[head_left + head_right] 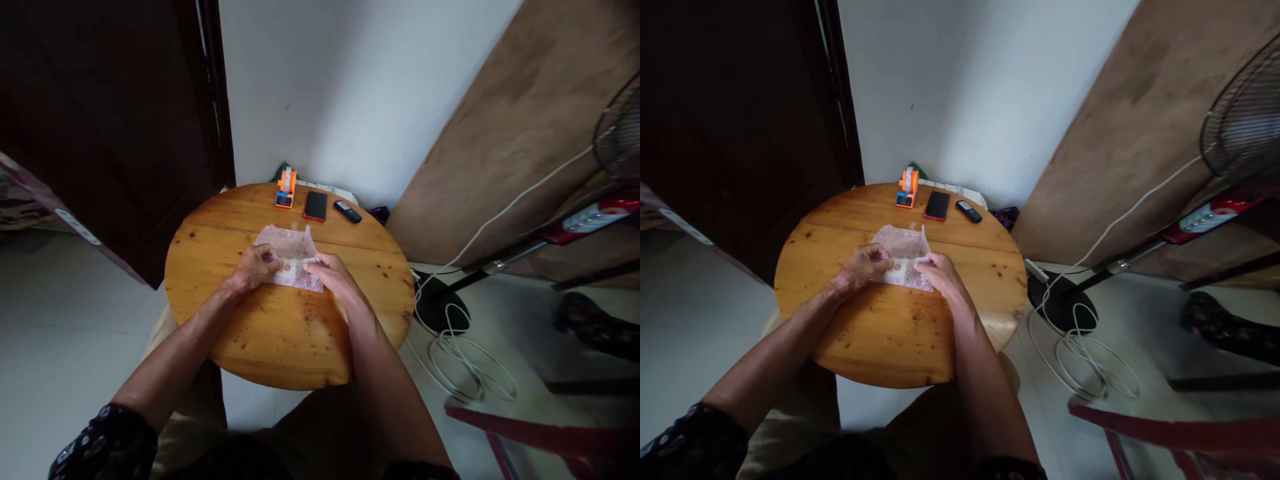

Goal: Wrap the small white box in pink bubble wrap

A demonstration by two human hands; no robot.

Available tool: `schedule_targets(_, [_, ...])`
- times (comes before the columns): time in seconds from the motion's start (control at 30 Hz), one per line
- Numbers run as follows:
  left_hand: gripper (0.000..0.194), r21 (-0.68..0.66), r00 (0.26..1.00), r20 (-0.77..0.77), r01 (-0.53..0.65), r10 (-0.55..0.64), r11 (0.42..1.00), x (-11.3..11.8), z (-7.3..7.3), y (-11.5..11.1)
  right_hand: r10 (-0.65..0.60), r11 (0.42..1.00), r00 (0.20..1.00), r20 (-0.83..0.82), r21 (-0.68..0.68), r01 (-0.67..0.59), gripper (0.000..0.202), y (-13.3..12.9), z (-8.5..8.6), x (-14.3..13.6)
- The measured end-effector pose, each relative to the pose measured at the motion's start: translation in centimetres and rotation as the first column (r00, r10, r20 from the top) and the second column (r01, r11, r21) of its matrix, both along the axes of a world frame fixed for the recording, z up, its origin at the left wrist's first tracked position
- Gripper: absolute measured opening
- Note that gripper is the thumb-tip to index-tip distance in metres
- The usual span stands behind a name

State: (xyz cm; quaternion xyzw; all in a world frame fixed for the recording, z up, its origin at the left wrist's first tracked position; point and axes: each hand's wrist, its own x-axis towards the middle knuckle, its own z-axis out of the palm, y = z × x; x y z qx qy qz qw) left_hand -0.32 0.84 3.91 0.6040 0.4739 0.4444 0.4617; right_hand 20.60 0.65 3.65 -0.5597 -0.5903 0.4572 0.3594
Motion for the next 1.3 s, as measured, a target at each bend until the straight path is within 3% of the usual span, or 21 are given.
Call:
schedule_targets(0.27, [0.023, 0.010, 1.000, -0.017, -0.019, 0.019, 1.000, -0.1, -0.1, 0.0, 0.003, 0.996, 0.985, 0.172, 0.088, -0.018, 0.024, -0.2, 0.4, 0.4])
schedule_targets(0.6, [0.020, 0.029, 0.999, -0.030, -0.012, 0.013, 1.000, -0.1, -0.5, 0.0, -0.019, 0.993, 0.978, 0.210, 0.115, -0.006, 0.021, -0.2, 0.1, 0.1])
schedule_targets(0.8, [0.019, 0.031, 0.999, -0.011, -0.035, 0.035, 0.999, 0.1, -0.7, 0.4, -0.090, 0.977, 0.917, 0.388, 0.215, 0.005, 0.017, -0.2, 0.2, -0.7])
schedule_targets(0.87, [0.017, 0.049, 0.998, -0.038, -0.049, 0.051, 0.998, 0.2, -0.6, 0.5, -0.158, 0.951, 0.900, 0.407, 0.308, 0.027, 0.005, -0.4, 0.3, -1.2])
schedule_targets(0.9, [0.017, 0.053, 0.997, -0.045, -0.056, 0.059, 0.997, 0.2, -0.6, 0.5, -0.193, 0.924, 0.891, 0.410, 0.381, 0.025, 0.009, -0.6, 0.4, -1.4])
schedule_targets(1.03, [0.015, 0.035, 0.996, -0.055, -0.072, 0.073, 0.997, 0.2, -0.5, 0.5, -0.226, 0.754, 0.852, 0.473, 0.639, -0.154, 0.017, -1.8, 1.3, -2.6])
schedule_targets(1.17, [0.014, 0.063, 0.989, -0.118, -0.080, 0.087, 0.995, 0.3, -0.5, 0.6, -0.118, 0.673, 0.755, 0.645, 0.611, -0.417, 0.019, -2.7, 1.9, -3.6])
schedule_targets(1.3, [0.016, 0.047, 0.985, -0.153, -0.077, 0.084, 0.996, 0.1, -0.4, 0.7, -0.091, 0.674, 0.684, 0.723, 0.551, -0.493, 0.020, -2.9, 1.7, -4.0])
